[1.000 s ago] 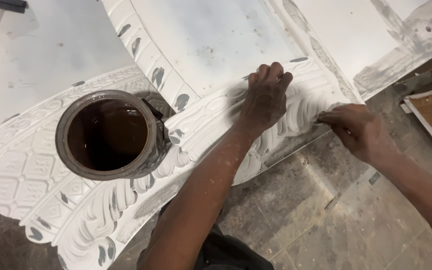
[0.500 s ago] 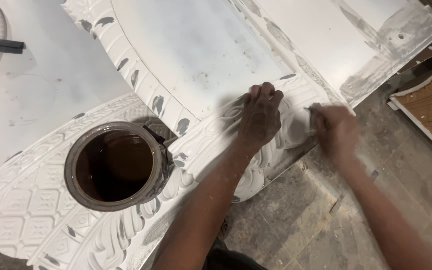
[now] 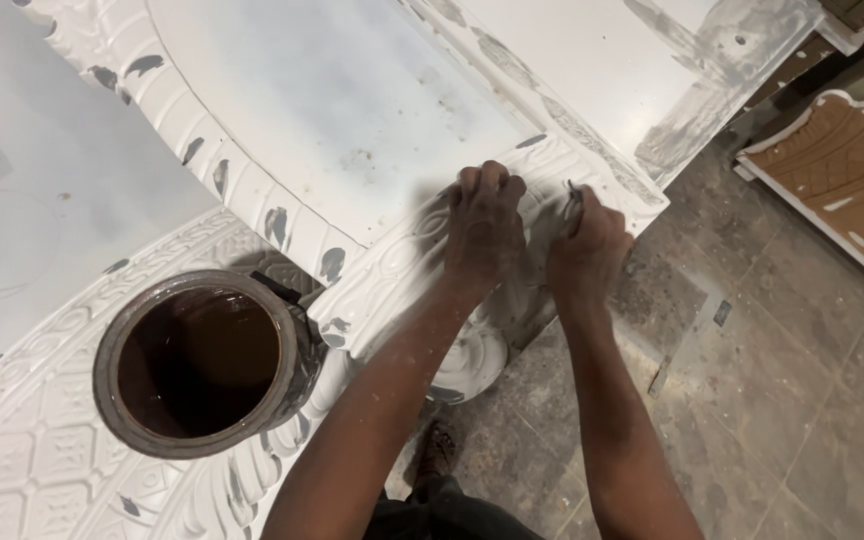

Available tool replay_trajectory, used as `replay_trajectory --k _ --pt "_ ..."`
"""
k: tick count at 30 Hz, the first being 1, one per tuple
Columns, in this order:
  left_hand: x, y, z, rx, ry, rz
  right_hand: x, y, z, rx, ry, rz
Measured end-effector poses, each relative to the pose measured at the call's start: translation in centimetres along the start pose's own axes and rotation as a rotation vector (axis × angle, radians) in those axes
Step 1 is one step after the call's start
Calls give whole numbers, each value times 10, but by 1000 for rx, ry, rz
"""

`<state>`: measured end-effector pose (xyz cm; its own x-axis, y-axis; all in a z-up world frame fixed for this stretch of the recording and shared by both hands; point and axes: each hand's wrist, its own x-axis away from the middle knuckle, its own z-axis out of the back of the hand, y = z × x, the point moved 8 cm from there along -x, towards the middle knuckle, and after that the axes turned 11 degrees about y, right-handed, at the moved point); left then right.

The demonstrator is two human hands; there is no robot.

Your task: The person sands the surface of an intricately carved white wooden headboard using a sanding block. They rub the block across the raised and recessed parts of the furniture carvings while standing in a workshop.

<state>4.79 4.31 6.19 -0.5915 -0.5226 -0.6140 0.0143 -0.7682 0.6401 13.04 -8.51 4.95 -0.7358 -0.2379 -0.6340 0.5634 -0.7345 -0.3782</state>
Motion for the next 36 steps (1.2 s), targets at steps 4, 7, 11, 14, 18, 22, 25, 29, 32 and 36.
replay_trajectory --k 4,7,11,14,18,22,25,29,32,36 --pt "2 -4 -1 12 32 -1 12 7 5 102 -162 -127" --pt "-1 -6 -1 8 35 12 21 -4 16 16 38 48" --pt "-1 -5 0 21 9 33 -11 -4 10 -148 297 111" --pt "0 -4 1 40 6 14 -5 1 5 -90 139 -23" --pt "-2 -5 2 35 5 21 39 -13 27 54 43 173" --pt "-2 -6 -1 22 -31 49 42 -27 23 -36 211 272" --pt "-1 -7 -1 21 -20 47 9 -18 -8 -93 104 115" --pt "0 -11 -4 48 -30 72 0 -6 -4 4 -79 -23" --pt "1 -10 -2 65 -6 71 19 -5 18 -97 -136 -62" --pt "0 -10 0 69 8 49 11 -27 17 -248 1 110"
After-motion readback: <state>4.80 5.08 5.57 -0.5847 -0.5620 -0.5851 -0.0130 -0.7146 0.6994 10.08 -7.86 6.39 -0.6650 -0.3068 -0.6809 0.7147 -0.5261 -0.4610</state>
